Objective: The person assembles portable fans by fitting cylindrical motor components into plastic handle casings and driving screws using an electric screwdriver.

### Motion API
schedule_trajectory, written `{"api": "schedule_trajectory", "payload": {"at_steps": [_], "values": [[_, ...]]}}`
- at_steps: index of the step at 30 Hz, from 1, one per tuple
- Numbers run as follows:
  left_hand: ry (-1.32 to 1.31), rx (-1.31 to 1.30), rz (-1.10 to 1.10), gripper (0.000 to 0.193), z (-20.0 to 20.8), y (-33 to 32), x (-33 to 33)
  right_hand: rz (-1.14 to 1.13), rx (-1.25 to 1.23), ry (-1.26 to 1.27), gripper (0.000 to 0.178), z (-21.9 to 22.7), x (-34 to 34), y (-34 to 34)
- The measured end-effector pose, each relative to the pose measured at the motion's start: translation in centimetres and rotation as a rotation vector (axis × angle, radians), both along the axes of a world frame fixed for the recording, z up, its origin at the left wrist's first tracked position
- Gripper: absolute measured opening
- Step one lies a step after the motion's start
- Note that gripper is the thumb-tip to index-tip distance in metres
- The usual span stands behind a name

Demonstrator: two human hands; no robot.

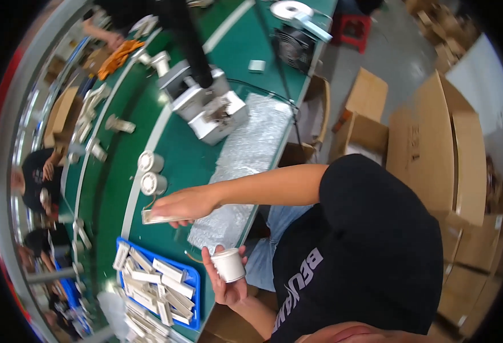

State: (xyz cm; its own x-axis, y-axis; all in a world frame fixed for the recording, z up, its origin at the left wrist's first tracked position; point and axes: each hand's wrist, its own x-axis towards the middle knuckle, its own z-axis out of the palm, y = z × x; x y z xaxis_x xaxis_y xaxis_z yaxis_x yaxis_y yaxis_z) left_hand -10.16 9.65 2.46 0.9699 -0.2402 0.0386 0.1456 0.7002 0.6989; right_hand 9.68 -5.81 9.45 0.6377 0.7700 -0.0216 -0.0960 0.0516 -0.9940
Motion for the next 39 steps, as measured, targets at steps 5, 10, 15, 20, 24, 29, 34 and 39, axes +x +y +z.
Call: {"api": "schedule_trajectory", "payload": {"at_steps": [5, 10, 15, 20, 24, 29, 34, 39], "values": [[0.128, -0.178, -0.066, 0.077, -1.5, -0.7, 2.2, -0.332, 0.249, 0.082, 0.045, -7.7, -2.2, -5.1], [0.247, -0.089, 0.044, 0.076, 1.7, -4.2, 4.1, -0.505, 0.486, 0.034, 0.046, -11.3, -2.6, -6.0], [0.098, 0.303, 0.282, 0.059, 1.8, -4.9, 4.5, -0.596, 0.368, -0.094, 0.049, -12.6, -3.4, -7.0], [-0.119, 1.125, 0.719, 0.055, 0.9, -5.9, 4.9, -0.514, 0.528, -0.091, 0.045, -8.9, -5.1, -8.6], [-0.132, 1.265, 0.886, 0.049, 1.2, -5.7, 3.9, -0.409, 0.654, -0.336, 0.046, -5.7, -6.9, -9.5], [-0.029, 1.532, 0.928, 0.051, 1.8, -6.5, 3.8, -0.25, 0.59, -0.867, 0.043, -2.4, -10.3, -10.2], [0.017, 1.57, 0.913, 0.051, 2.1, -7.0, 3.5, -0.253, 0.429, -1.028, 0.046, -1.2, -12.0, -9.0], [-0.066, 1.566, 0.936, 0.051, 1.4, -7.1, 3.1, -0.357, 0.372, -1.072, 0.045, -3.0, -12.2, -8.6]]}}
